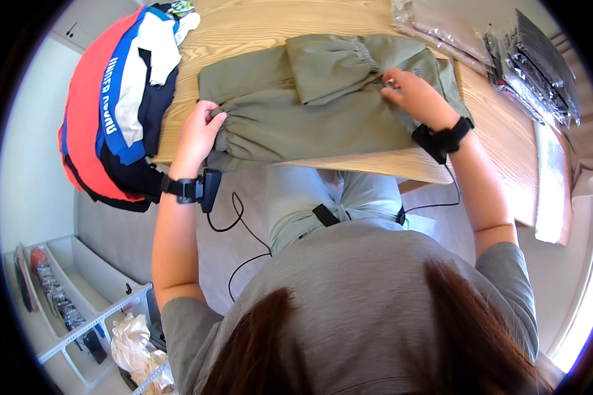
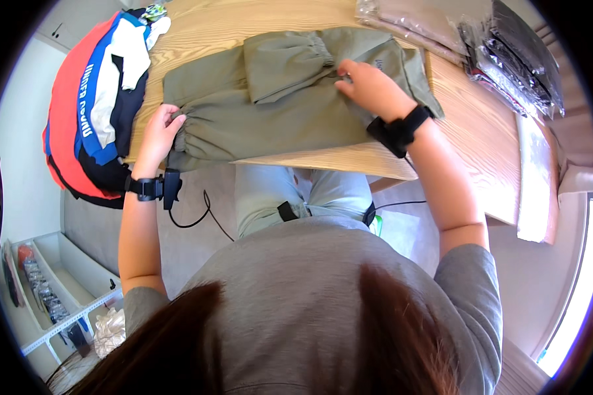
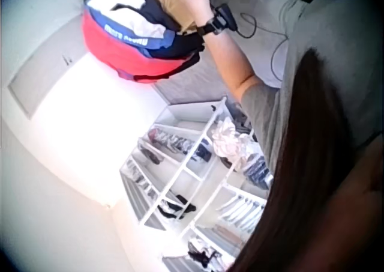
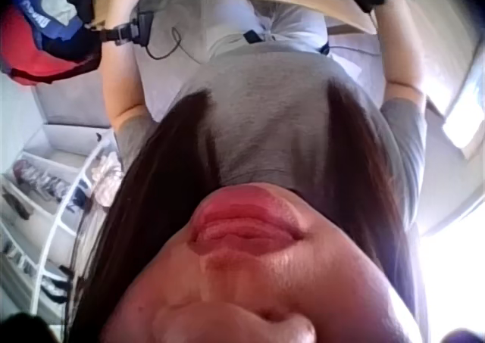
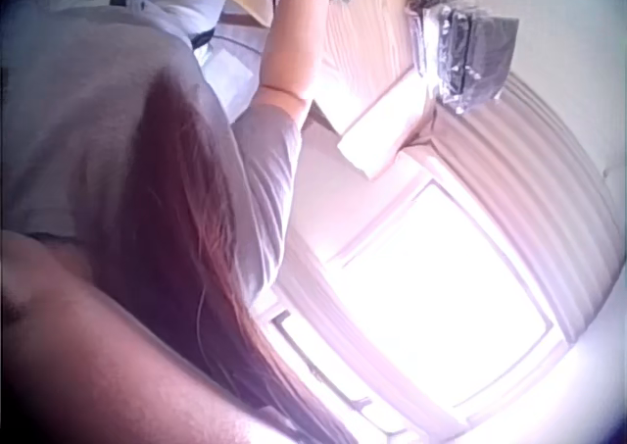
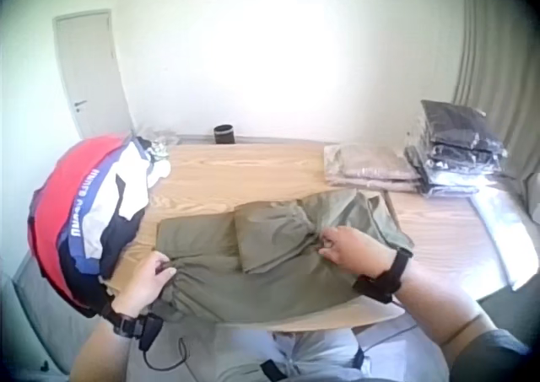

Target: Folding a green jacket and placing it inside a transparent plastic bag on a wooden table.

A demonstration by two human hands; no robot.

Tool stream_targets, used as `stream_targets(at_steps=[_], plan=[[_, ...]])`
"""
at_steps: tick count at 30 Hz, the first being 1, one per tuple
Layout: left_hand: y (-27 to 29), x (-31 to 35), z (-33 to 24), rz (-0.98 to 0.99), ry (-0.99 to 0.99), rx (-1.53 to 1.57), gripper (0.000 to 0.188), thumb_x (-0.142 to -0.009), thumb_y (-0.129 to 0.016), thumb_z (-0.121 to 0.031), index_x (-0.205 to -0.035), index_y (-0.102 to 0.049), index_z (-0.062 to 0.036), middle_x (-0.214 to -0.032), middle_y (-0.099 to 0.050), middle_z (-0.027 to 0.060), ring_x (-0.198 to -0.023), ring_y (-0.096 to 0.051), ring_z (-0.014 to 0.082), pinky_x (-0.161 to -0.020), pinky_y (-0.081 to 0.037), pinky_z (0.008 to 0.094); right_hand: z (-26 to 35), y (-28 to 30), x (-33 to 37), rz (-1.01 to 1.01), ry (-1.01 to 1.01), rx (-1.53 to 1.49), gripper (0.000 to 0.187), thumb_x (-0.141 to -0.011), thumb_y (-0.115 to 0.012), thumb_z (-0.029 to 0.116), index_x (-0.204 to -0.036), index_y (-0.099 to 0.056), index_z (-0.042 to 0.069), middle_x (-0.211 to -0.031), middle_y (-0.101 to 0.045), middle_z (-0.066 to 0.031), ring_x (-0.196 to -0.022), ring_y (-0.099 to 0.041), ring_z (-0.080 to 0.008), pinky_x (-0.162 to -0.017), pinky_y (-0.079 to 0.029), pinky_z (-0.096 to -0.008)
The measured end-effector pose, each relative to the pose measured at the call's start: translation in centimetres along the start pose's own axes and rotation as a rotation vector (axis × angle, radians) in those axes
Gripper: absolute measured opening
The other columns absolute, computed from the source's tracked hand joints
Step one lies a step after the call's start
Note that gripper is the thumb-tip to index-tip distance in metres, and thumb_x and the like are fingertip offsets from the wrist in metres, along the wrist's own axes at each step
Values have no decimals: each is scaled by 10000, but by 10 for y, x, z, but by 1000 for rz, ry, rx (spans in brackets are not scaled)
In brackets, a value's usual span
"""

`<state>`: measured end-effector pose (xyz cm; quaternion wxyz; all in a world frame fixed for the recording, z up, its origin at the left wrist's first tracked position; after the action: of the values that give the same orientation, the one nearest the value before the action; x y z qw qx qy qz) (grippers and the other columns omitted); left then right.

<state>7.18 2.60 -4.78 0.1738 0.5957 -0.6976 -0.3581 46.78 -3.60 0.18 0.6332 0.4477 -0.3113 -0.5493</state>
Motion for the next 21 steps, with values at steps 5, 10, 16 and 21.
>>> stream_targets(at_steps=[5, 10, 16, 21], plan=[[1, 4, -14, -2, -44, -120, 240, -856, -628, -164, -1028, -540, -22, -909, -627, 169, -840, -616, 296, -729, -479, 367, 55, -14, 57, 106, 213, 258, 551, -868, -592, 319, -1362, -410, 157, -1429, -382, -125, -1334, -338, -306, -1050, -297, -545], [0, 5, -21, -10, -13, -219, 266, -898, -562, -187, -1083, -501, -6, -1008, -611, 224, -975, -577, 391, -818, -460, 405, 61, -41, 78, 110, 75, 368, 653, -839, -616, 273, -1423, -331, 208, -1476, -306, -115, -1365, -274, -332, -1052, -267, -590], [12, -13, -54, -57, -85, -29, 270, -957, -489, -202, -1131, -474, 4, -1020, -566, 220, -955, -571, 316, -842, -435, 359, 51, -35, 77, 94, 26, 258, 624, -850, -589, 185, -1418, -333, 202, -1462, -325, -131, -1363, -279, -349, -1026, -288, -612], [16, -32, -52, -71, -63, -7, 253, -948, -524, -193, -1120, -509, -9, -974, -588, 122, -874, -555, 186, -807, -442, 289, 49, -44, 77, 90, -9, 304, 664, -828, -593, 150, -1429, -319, 222, -1478, -288, -118, -1380, -248, -323, -1026, -286, -617]])
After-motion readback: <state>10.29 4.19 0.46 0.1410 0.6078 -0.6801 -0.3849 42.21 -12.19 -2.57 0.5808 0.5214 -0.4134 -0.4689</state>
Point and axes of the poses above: each hand's wrist, its own x-axis away from the middle knuckle, its own y-axis out of the back of the hand, z = x × y, the point moved 6 cm from there along -x, towards the middle knuckle
